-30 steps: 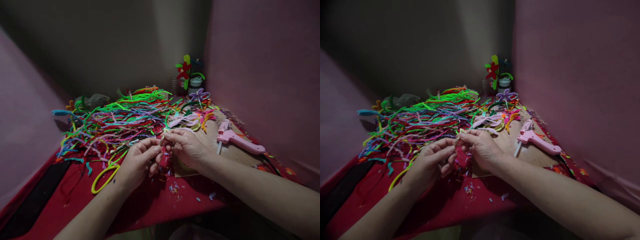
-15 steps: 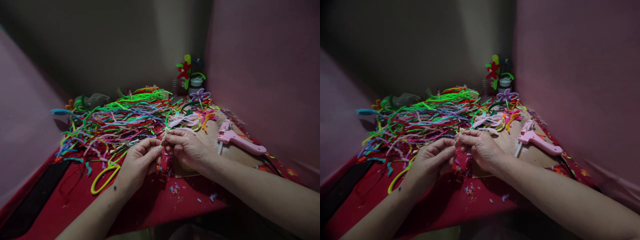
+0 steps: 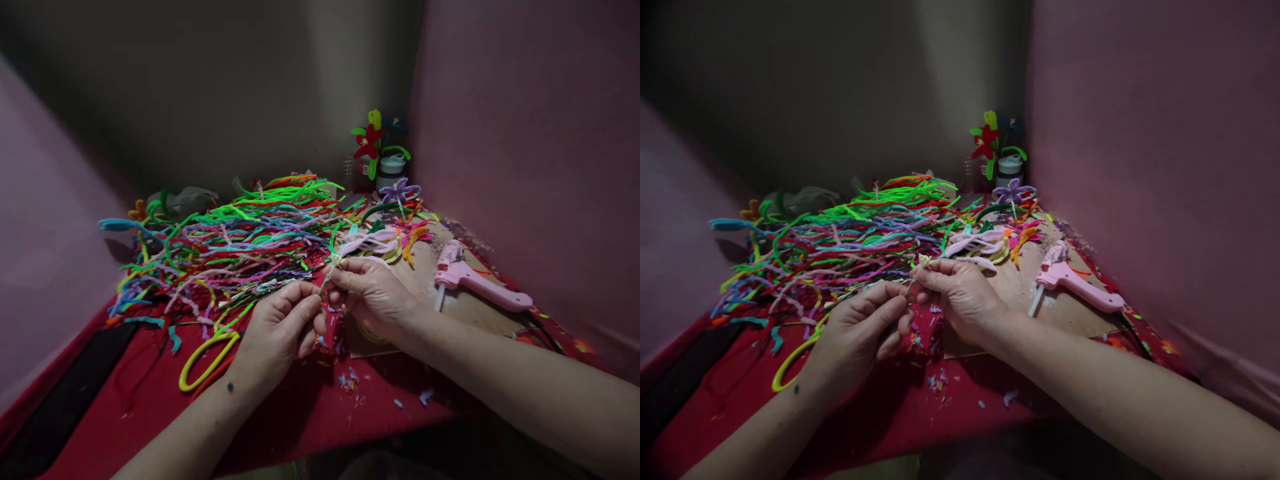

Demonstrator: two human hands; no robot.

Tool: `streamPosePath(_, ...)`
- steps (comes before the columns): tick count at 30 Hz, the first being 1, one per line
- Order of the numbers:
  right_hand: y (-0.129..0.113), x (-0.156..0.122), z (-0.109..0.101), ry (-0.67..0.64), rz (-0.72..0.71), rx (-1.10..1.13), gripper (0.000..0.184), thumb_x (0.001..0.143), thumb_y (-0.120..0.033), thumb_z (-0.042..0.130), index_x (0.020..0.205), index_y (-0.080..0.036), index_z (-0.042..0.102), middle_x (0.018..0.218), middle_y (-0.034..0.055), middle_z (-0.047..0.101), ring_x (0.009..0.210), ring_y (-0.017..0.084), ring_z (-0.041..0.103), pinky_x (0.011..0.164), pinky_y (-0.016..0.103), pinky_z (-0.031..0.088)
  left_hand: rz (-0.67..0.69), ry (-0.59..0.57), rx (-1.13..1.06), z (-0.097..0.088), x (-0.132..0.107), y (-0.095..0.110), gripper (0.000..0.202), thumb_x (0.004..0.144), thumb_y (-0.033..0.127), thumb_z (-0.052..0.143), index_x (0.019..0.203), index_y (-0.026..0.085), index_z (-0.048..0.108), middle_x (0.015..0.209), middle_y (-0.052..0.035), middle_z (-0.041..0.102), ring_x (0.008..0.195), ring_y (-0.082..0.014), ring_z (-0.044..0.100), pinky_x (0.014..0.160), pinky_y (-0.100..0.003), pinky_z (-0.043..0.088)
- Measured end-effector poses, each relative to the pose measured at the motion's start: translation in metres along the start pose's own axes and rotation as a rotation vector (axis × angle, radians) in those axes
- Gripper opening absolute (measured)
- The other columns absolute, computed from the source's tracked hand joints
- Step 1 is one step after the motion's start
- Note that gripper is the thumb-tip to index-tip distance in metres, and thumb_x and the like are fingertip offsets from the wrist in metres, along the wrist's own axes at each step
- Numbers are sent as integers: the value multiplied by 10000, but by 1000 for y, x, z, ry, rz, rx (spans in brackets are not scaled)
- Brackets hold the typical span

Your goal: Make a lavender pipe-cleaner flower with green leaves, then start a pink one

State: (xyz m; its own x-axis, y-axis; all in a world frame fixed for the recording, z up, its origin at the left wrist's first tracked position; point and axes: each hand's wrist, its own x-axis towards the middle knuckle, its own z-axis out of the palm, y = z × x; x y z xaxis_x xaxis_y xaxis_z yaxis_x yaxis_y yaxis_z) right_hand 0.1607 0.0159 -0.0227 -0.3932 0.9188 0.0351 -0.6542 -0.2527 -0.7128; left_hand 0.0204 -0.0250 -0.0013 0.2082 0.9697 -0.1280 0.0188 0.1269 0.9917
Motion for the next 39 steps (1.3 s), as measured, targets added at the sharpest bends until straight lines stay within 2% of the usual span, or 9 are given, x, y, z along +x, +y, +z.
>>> streamPosePath(6, 3, 0, -3, -20, 9, 9, 127, 641, -201, 750, 651, -121, 652, 582, -10, 609, 505, 64, 551, 486, 168, 422, -9, -10, -94, 3, -1, 0, 121, 823, 277, 552, 863, 164, 538, 525, 48, 566, 311, -1, 336, 339, -127, 236)
streamPosePath(10, 4, -1, -3, -25, -3, 8, 125, 642, -199, 750, 643, -124, 650, 595, -7, 617, 517, 70, 561, 492, 170, 432, -38, -12, -166, 5, -2, 1, 111, 819, 265, 558, 823, 163, 515, 509, 43, 573, 292, 0, 317, 321, -119, 253)
streamPosePath(17, 5, -1, -3, -41, 1, 66, 110, 635, -180, 755, 652, -132, 658, 588, -15, 603, 538, 76, 563, 536, 189, 449, -122, -115, -311, 1, 1, 2, 118, 850, 262, 516, 778, 170, 498, 493, 55, 551, 263, 10, 234, 276, -101, 232)
streamPosePath(23, 3, -3, -1, -83, -1, 12, 48, 664, -128, 720, 688, -136, 679, 612, -8, 624, 559, 72, 560, 579, 194, 430, -138, -162, -284, -4, 1, 5, 128, 853, 267, 506, 770, 170, 495, 490, 43, 558, 251, 7, 235, 272, -107, 244)
streamPosePath(29, 6, -5, 1, -15, -38, -117, 86, 658, -185, 734, 642, -136, 665, 563, -14, 601, 516, 74, 516, 552, 219, 394, -111, -66, -206, 2, -4, 5, 105, 844, 280, 509, 861, 201, 442, 477, 55, 550, 265, -9, 253, 296, -120, 229)
streamPosePath(39, 8, -7, 2, -12, -16, -141, 127, 632, -215, 755, 619, -138, 656, 586, -13, 613, 535, 81, 535, 560, 226, 414, -27, 58, -9, 8, -7, 2, 174, 827, 307, 523, 906, 218, 395, 461, 78, 534, 301, -28, 315, 325, -125, 207)
